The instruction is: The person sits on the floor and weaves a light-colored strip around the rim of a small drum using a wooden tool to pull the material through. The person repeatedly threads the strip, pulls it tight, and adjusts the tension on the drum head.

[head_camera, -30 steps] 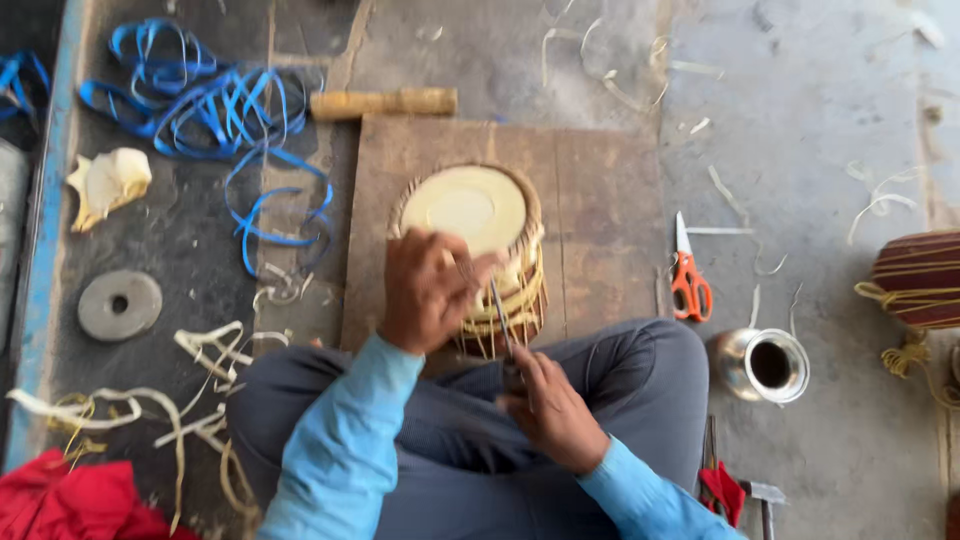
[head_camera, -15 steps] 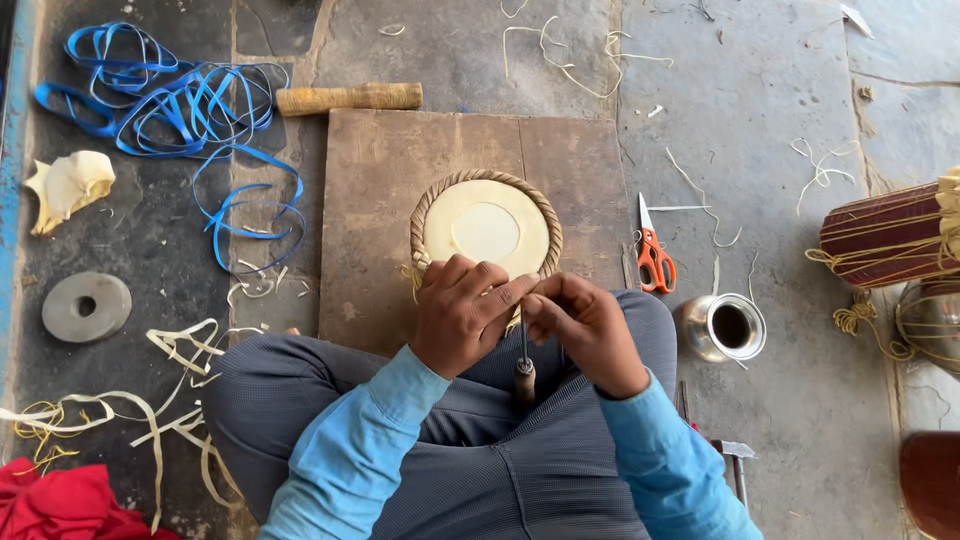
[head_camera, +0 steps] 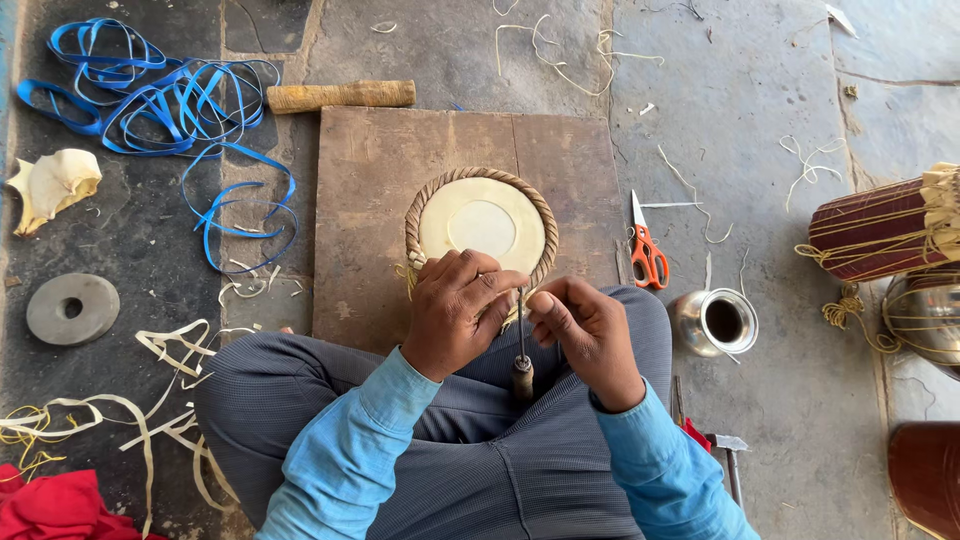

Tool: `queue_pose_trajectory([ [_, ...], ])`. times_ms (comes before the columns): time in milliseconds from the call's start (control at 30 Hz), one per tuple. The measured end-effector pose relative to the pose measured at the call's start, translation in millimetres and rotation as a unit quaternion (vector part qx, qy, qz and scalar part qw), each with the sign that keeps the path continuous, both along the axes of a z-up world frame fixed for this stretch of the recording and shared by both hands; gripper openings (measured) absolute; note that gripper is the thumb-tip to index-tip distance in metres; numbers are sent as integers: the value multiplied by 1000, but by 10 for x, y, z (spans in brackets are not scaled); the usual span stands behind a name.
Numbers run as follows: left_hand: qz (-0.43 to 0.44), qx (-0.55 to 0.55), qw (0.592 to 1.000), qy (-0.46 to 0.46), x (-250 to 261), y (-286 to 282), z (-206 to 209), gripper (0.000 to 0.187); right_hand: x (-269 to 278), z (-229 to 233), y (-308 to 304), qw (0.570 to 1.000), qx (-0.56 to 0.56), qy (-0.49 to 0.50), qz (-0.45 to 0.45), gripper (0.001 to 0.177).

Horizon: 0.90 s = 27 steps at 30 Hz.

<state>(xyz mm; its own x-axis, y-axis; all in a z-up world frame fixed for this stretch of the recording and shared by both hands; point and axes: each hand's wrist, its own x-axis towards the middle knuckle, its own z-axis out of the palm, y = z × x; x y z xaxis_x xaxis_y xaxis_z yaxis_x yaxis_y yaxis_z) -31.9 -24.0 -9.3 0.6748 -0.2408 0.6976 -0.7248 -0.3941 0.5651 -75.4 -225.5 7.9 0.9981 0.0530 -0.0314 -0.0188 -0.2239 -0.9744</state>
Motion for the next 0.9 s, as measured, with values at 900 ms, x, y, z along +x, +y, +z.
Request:
queue_pose_trajectory([
  [900, -9, 6, 999, 37, 5, 38, 38, 16, 68, 24, 18, 990, -73, -111, -38, 12],
])
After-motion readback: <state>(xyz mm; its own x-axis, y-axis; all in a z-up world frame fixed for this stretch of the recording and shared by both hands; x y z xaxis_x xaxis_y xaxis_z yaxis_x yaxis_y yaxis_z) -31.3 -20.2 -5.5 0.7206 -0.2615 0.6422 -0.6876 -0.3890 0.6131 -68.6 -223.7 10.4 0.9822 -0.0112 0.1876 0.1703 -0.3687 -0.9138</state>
